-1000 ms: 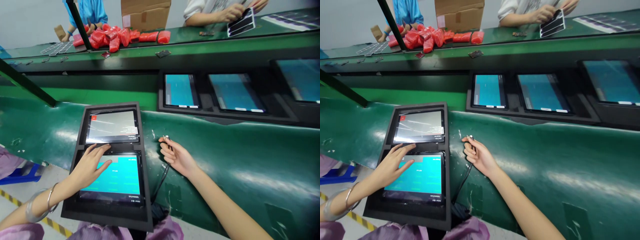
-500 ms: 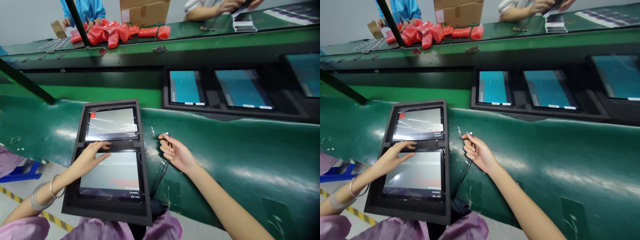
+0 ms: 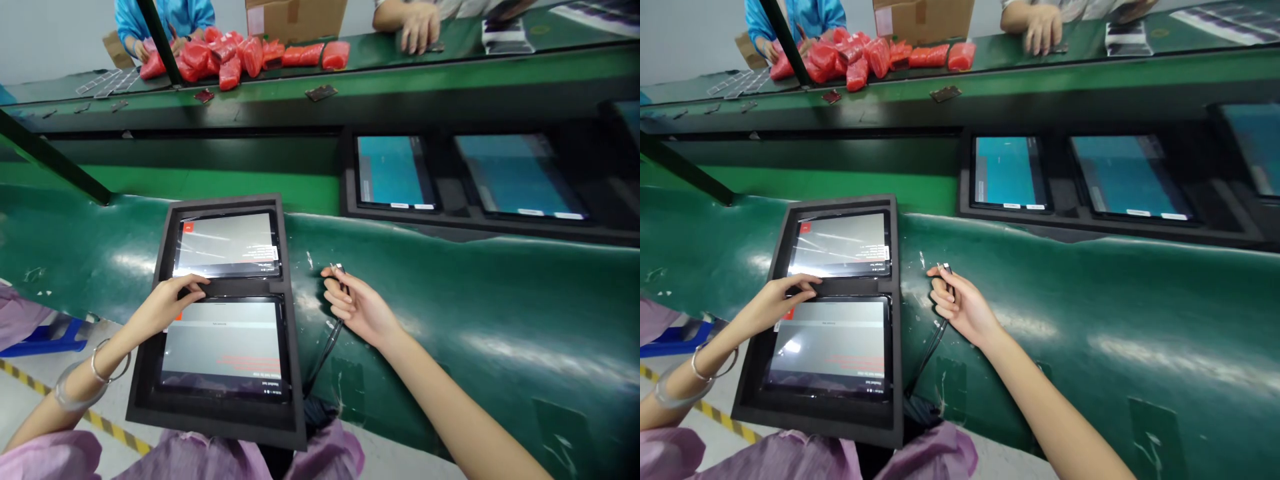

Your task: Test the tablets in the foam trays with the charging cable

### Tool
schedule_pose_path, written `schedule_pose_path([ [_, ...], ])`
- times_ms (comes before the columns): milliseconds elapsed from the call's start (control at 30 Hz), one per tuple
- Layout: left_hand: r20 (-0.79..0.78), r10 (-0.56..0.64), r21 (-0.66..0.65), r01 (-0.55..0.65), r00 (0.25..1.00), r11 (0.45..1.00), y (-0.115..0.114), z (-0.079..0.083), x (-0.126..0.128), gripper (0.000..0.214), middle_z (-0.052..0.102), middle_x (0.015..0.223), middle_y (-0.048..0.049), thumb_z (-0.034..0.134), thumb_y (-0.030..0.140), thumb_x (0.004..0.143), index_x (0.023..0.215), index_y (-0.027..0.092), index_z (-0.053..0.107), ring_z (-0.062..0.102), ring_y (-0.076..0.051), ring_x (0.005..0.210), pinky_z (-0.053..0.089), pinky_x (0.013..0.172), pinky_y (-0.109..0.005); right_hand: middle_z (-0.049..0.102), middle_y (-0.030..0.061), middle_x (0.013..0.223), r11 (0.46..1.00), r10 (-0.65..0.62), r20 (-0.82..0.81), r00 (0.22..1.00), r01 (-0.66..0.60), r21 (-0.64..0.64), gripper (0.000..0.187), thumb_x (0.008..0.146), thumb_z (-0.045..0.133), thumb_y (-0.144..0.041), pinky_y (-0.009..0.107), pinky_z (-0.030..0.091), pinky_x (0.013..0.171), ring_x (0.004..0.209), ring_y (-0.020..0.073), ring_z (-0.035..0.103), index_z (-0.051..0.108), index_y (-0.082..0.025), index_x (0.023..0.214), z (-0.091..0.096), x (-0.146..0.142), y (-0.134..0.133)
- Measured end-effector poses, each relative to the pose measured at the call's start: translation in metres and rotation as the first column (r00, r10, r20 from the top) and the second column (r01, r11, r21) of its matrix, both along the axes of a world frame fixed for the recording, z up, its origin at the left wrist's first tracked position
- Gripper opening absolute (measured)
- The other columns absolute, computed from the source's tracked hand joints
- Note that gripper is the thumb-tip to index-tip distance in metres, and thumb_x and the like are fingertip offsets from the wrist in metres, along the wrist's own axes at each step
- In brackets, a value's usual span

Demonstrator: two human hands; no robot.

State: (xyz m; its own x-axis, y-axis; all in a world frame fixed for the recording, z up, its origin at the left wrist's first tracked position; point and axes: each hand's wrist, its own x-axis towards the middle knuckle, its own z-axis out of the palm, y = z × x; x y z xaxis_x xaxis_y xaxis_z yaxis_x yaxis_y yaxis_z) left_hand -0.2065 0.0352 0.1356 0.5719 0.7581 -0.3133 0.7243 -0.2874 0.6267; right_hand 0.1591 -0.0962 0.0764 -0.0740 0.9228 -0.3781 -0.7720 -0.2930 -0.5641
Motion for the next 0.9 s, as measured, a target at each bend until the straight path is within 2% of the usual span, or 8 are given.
schedule_pose_path([
  [100, -0.019, -0.008, 0.001, 0.008, 1.0, 1.0, 0.005, 0.005, -0.008, 0.029, 0.072, 0.095, 0.0007, 0.057, 0.041, 0.096, 0.12, 0.027, 0.064, 0.069, -0.019, 0.09, 0.053, 0.084, -0.03, 0.03, -0.0078, 0.056, 1.0, 0.003, 0.001, 1.0, -0.003, 0.0, 0.019, 0.09, 0.072, -0.032, 0.018, 0.015, 0.037, 0.049, 0.0082, 0.007, 0.072, -0.014, 0.095, 0.0, 0.0, 0.0],
  [300, -0.103, -0.199, 0.068, 0.207, 0.974, 0.976, 0.016, 0.021, -0.031, 0.032, 0.071, 0.117, -0.0012, 0.054, 0.042, 0.098, 0.127, 0.03, 0.062, 0.064, -0.021, 0.112, 0.05, 0.101, -0.038, 0.029, -0.0077, 0.057, 1.0, 0.003, 0.008, 1.0, -0.003, -0.004, 0.019, 0.091, 0.07, -0.033, 0.019, 0.014, 0.037, 0.049, 0.0087, 0.006, 0.072, -0.014, 0.096, -0.001, 0.0, 0.0],
  [433, -0.167, -0.24, 0.072, 0.254, 0.956, 0.964, 0.018, 0.021, -0.04, 0.031, 0.069, 0.121, -0.0012, 0.053, 0.044, 0.1, 0.127, 0.032, 0.062, 0.06, -0.022, 0.117, 0.048, 0.103, -0.04, 0.029, -0.0078, 0.056, 1.0, 0.002, 0.015, 1.0, -0.002, -0.012, 0.019, 0.09, 0.071, -0.032, 0.018, 0.014, 0.037, 0.049, 0.0089, 0.006, 0.072, -0.015, 0.095, 0.001, -0.001, 0.001],
  [667, -0.226, -0.28, 0.208, 0.327, 0.933, 0.922, 0.007, 0.013, -0.028, 0.036, 0.068, 0.12, -0.0034, 0.054, 0.05, 0.099, 0.128, 0.029, 0.061, 0.062, -0.024, 0.11, 0.044, 0.104, -0.045, 0.029, -0.0078, 0.057, 1.0, -0.005, 0.047, 0.999, 0.006, -0.029, 0.019, 0.088, 0.072, -0.033, 0.018, 0.015, 0.037, 0.05, 0.0094, 0.006, 0.071, -0.015, 0.094, 0.001, -0.003, 0.001],
  [800, -0.215, -0.332, 0.242, 0.379, 0.919, 0.893, -0.001, 0.01, -0.016, 0.037, 0.064, 0.123, -0.0056, 0.053, 0.047, 0.1, 0.13, 0.028, 0.061, 0.059, -0.025, 0.116, 0.047, 0.101, -0.043, 0.029, -0.0074, 0.056, 0.999, -0.011, 0.089, 0.996, 0.014, -0.032, 0.02, 0.086, 0.072, -0.034, 0.02, 0.015, 0.036, 0.05, 0.0103, 0.006, 0.07, -0.015, 0.093, 0.003, -0.004, 0.001],
  [900, -0.162, -0.374, 0.248, 0.404, 0.913, 0.88, -0.016, 0.006, 0.001, 0.04, 0.06, 0.129, -0.0071, 0.052, 0.046, 0.101, 0.136, 0.028, 0.056, 0.057, -0.025, 0.119, 0.048, 0.102, -0.042, 0.028, -0.0073, 0.056, 0.999, -0.008, 0.114, 0.993, 0.011, -0.031, 0.02, 0.086, 0.072, -0.034, 0.022, 0.015, 0.035, 0.049, 0.0107, 0.006, 0.07, -0.015, 0.093, 0.004, -0.004, 0.001],
])
